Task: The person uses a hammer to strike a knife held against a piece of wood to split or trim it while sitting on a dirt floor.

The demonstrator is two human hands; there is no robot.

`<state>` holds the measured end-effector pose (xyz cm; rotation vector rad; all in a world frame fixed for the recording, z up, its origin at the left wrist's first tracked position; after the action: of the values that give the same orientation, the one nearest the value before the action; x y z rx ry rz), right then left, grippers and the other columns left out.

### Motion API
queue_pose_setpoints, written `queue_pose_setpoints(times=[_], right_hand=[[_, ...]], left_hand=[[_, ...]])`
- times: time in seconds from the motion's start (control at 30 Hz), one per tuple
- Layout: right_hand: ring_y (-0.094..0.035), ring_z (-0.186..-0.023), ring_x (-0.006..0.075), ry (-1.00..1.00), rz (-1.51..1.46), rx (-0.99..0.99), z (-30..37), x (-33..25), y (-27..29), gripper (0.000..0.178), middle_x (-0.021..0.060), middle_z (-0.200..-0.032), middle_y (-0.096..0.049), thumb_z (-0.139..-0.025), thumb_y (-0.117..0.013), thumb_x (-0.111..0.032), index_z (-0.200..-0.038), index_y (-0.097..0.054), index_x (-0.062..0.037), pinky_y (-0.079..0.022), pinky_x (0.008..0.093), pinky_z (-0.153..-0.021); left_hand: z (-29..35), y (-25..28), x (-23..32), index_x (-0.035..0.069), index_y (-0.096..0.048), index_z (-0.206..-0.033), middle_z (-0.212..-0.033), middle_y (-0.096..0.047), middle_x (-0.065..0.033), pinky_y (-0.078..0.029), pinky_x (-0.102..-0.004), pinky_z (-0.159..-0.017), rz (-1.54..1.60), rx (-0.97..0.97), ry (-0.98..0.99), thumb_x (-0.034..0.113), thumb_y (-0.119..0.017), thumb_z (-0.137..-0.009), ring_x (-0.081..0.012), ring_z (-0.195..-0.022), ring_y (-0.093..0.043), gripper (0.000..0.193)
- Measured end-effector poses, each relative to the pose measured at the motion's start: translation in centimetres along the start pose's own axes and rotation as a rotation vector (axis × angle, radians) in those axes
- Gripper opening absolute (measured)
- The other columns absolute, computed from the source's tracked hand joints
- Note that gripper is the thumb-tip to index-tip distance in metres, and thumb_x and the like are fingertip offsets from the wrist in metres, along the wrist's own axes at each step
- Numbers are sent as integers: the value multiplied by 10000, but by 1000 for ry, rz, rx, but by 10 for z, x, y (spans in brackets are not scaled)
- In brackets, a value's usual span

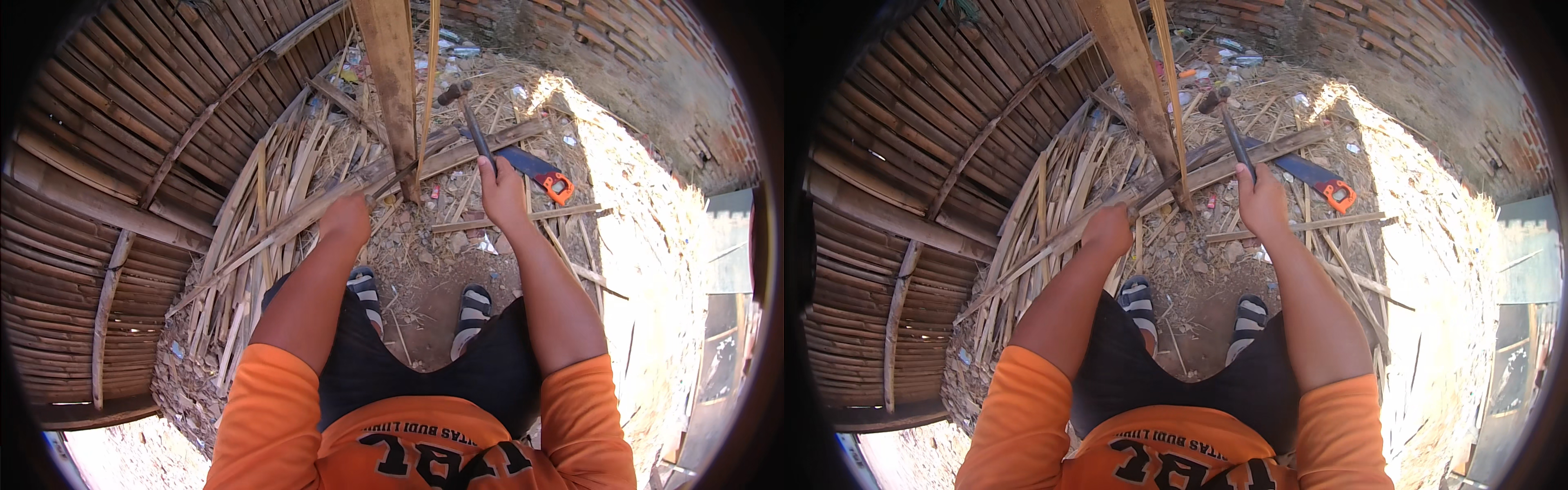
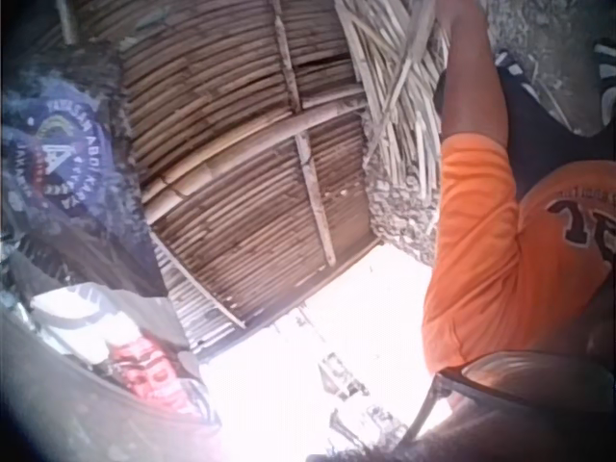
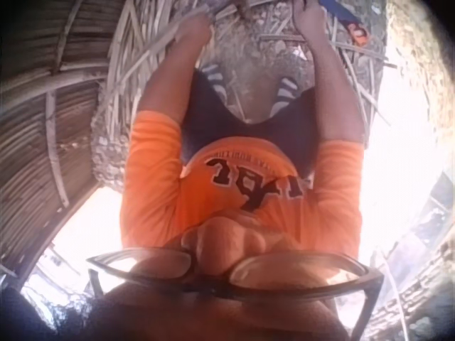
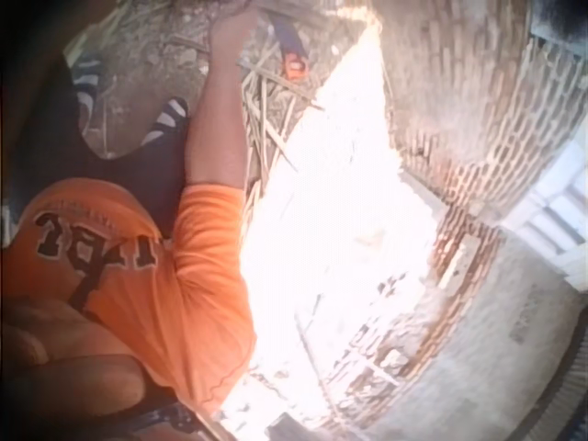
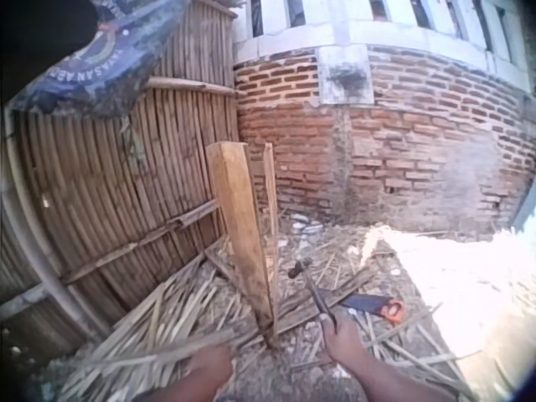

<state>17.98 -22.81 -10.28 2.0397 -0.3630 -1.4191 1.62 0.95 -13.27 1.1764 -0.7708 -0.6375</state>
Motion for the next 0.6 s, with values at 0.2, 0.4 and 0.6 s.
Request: queue_pose_setpoints(times=[0.2, 0.4, 0.6], right_hand=[[-653, -760, 477, -8, -55, 11, -9, -21, -1, 431, 253, -742, -649, -1025, -540, -431, -958, -584, -8, -484, 528, -672], [-669, -776, 468, -57, 192, -218, 11, 29, -39, 432, 267, -779, -671, -1010, -553, -446, -999, -617, -19, -502, 533, -694], [-651, -709, 458, 8, 10, 5, 1, -13, -8, 412, 215, -683, -634, -1019, -559, -426, -929, -575, -25, -476, 528, -636]], left_hand=[[-13, 17, -4, 25, -671, -1108, -1112, -704, -254, -549, -480, -921, -3, -14, 37, 58, -621, -857, -395, -1065, -682, 257], [-20, 9, -6, 33, -671, -1109, -1069, -712, -253, -556, -482, -896, -10, 20, -52, 55, -623, -849, -402, -1034, -689, 265], [-26, 11, -4, 47, -672, -1107, -1056, -717, -244, -557, -474, -897, 15, 10, -7, 51, -624, -852, -400, -1015, -697, 260]])
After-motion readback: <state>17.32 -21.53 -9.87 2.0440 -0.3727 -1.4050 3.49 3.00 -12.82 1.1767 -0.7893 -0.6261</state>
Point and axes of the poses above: each hand's wrist, its own z-axis away from the middle knuckle, its own y-axis out of the back of the hand, x = y × z, the point moved 2 cm from there along -z, towards the middle knuckle
